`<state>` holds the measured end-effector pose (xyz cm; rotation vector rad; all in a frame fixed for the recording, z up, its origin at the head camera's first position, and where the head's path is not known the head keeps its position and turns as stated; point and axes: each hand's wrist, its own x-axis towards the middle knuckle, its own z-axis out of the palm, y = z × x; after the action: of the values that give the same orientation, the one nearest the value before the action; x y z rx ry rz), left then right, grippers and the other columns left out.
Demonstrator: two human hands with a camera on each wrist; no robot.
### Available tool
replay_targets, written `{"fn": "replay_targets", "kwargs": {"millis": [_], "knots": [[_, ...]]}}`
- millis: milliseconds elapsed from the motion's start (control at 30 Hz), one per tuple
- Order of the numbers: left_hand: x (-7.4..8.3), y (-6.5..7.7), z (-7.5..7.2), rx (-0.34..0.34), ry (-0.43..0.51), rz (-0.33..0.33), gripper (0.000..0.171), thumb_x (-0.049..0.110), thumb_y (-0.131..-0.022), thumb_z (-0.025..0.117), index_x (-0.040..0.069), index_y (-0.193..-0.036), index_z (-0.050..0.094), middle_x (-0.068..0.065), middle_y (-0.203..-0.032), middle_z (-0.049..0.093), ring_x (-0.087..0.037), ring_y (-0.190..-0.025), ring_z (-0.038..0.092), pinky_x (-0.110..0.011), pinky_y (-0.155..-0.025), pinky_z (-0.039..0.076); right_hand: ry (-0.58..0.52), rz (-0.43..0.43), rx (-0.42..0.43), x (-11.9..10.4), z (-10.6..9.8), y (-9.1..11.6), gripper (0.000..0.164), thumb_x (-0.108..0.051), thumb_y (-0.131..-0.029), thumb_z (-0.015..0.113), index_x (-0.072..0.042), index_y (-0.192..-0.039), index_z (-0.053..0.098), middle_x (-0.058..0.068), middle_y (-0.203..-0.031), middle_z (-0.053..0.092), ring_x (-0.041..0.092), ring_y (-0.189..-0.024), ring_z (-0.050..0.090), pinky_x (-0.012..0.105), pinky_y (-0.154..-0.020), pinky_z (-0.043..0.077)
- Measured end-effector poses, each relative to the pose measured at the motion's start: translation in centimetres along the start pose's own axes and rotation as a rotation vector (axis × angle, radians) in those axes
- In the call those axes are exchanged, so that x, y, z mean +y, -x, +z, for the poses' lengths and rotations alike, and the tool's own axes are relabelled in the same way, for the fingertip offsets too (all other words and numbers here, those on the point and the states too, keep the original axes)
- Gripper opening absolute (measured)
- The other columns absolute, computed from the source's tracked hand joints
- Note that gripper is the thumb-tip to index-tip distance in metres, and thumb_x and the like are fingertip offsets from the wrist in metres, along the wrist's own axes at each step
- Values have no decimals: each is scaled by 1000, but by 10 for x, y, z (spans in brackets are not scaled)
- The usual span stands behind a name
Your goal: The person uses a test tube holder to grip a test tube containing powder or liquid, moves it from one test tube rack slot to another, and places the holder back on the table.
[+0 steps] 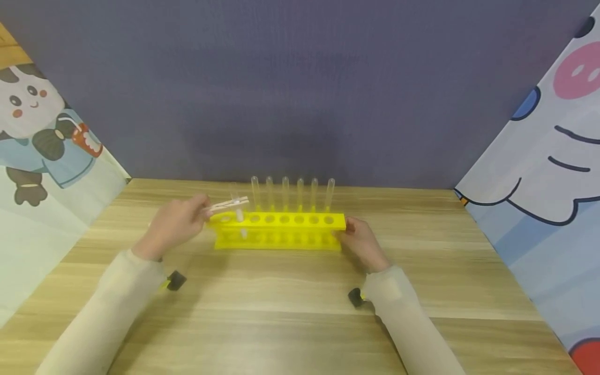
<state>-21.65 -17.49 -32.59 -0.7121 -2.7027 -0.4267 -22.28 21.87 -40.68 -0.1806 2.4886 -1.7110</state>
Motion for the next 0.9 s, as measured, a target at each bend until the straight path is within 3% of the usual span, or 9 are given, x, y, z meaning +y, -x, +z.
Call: {"fn": "replay_targets", "kwargs": {"millis": [900], "knots": [[12,-13,-33,47,-33,20,7,11,-90,58,5,-93,60,2,-53,46,-10,-41,27,-26,-41,25,-3,-5,1,2,0,-1,40,-7,-90,60,9,-125,49,25,-120,55,23,-99,57,24,-83,49]]}}
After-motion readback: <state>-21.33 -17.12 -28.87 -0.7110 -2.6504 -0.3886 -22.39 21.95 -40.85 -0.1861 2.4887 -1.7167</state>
